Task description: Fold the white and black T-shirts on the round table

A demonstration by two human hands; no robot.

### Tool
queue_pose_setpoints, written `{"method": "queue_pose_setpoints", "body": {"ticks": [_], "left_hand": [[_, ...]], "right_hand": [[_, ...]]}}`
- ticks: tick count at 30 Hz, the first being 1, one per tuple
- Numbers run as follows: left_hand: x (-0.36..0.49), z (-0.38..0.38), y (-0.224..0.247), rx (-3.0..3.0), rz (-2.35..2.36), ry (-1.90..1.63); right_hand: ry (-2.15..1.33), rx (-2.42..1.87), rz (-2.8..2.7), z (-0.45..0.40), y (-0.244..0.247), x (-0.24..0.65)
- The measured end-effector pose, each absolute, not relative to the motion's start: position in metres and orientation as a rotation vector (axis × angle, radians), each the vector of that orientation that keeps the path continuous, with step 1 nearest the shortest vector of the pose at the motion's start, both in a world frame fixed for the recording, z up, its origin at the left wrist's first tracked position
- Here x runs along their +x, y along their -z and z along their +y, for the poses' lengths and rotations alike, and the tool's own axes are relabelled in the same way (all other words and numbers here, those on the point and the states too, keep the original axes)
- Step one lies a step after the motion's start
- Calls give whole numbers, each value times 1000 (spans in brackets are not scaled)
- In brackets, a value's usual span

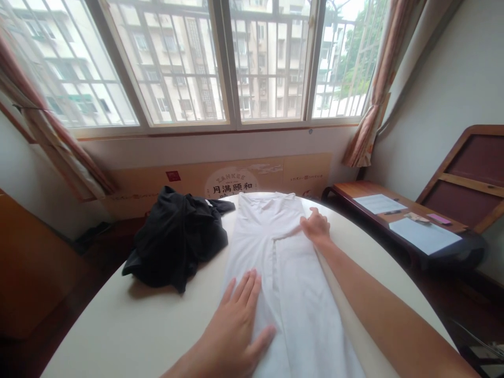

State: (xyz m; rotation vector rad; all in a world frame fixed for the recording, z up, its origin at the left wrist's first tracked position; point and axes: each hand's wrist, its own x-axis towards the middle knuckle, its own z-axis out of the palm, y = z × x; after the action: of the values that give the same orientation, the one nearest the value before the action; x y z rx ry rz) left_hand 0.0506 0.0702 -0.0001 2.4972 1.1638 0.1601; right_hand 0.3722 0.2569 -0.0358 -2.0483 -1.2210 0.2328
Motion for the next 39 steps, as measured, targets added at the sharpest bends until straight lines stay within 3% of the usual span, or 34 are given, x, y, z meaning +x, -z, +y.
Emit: {"method": "queue_pose_setpoints", "body": {"ticks": [11,29,35,39], "left_hand": [[59,69,-15,2520,1219,21],[58,65,-17,2517,1232,9],[57,66,-10,2545,1230,-5],[57,67,-9,2552,1227,-22]], "right_hand": [[-663,-1524,-1238,261,49,389],[-127,-2050,-1480,253,41,381],[42,-2056,-1463,251,43,379],[245,-1837,-1552,250,44,374]]}}
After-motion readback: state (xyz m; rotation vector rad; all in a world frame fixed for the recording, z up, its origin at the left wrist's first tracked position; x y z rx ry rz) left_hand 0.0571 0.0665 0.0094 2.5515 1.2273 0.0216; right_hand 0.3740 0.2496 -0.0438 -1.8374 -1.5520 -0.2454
